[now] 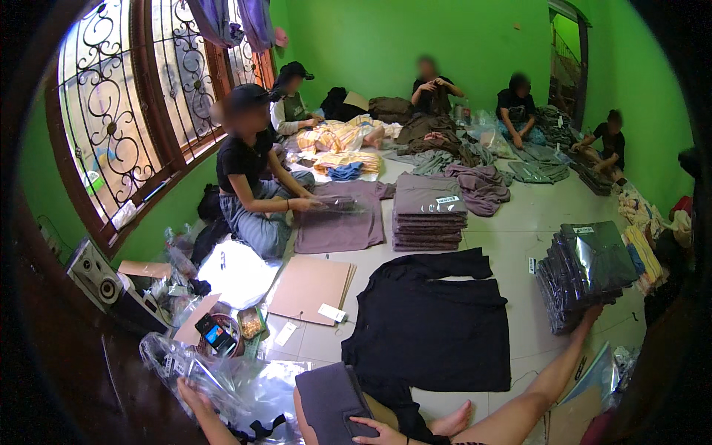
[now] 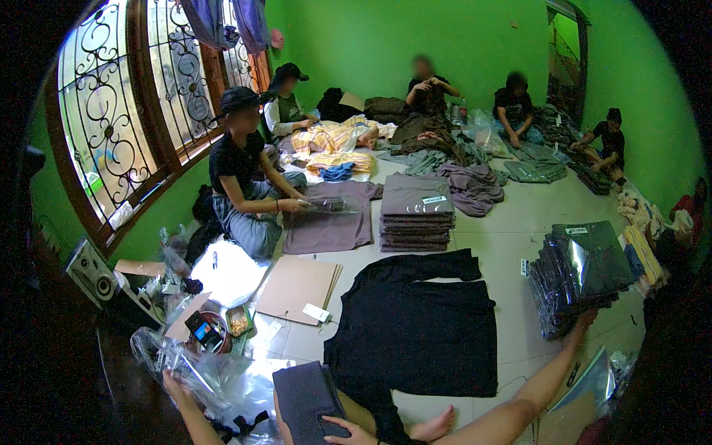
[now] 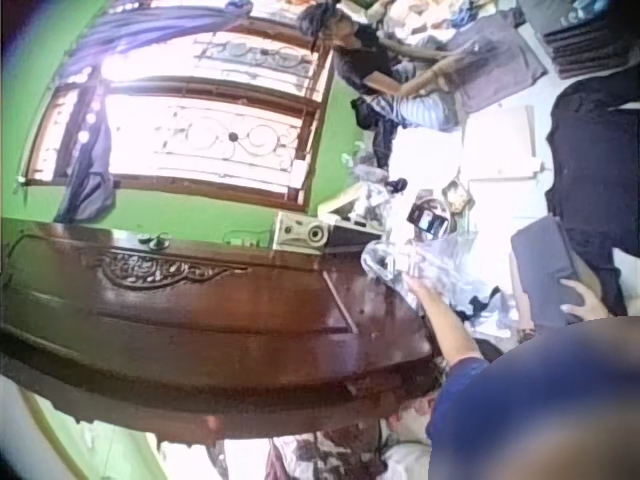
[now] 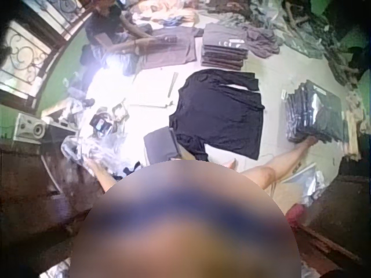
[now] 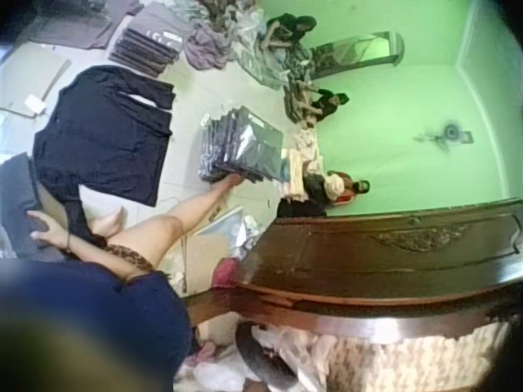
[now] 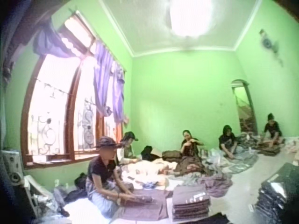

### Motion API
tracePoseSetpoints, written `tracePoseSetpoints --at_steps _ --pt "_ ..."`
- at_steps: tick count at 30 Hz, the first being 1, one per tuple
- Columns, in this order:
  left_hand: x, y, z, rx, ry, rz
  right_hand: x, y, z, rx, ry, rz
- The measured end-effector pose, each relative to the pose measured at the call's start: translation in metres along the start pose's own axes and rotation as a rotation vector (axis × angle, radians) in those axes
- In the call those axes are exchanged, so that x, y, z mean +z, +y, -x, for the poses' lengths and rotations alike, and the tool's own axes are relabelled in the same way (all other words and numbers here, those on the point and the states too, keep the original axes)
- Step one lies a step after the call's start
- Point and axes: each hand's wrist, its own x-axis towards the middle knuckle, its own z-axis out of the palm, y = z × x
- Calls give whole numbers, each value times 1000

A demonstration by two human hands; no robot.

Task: The person folds long-sleeved shirts using a cardboard template, inserts the template, and places each folded shirt into a clear plastic bag. The person repeats this process for multiple shirts of different colors.

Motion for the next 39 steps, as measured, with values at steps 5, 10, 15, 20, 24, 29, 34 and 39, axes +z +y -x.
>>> tracePoseSetpoints --at_steps 5,10,15,20,24,29,34,39 --pt "42 12 102 191 -518 -708 -20 -14 -2 -55 16 379" --pt "57 -53 249 620 -846 -887 -67 -80 16 8 -178 332" --pt "59 -84 285 263 -1123 -1102 -86 -121 34 242 -592 404" --pt "65 -41 231 -355 -1095 -1047 -81 -98 31 204 -758 335" --pt "73 1 223 -566 -872 -621 -77 -91 16 191 -556 354" --pt "104 -5 253 190 -1062 -1147 -49 -86 -17 87 -758 406" --pt "125 13 282 263 -1498 -1326 -47 -77 -18 103 -632 348" --pt "147 28 328 416 -1657 -840 -43 -83 4 -169 32 380"
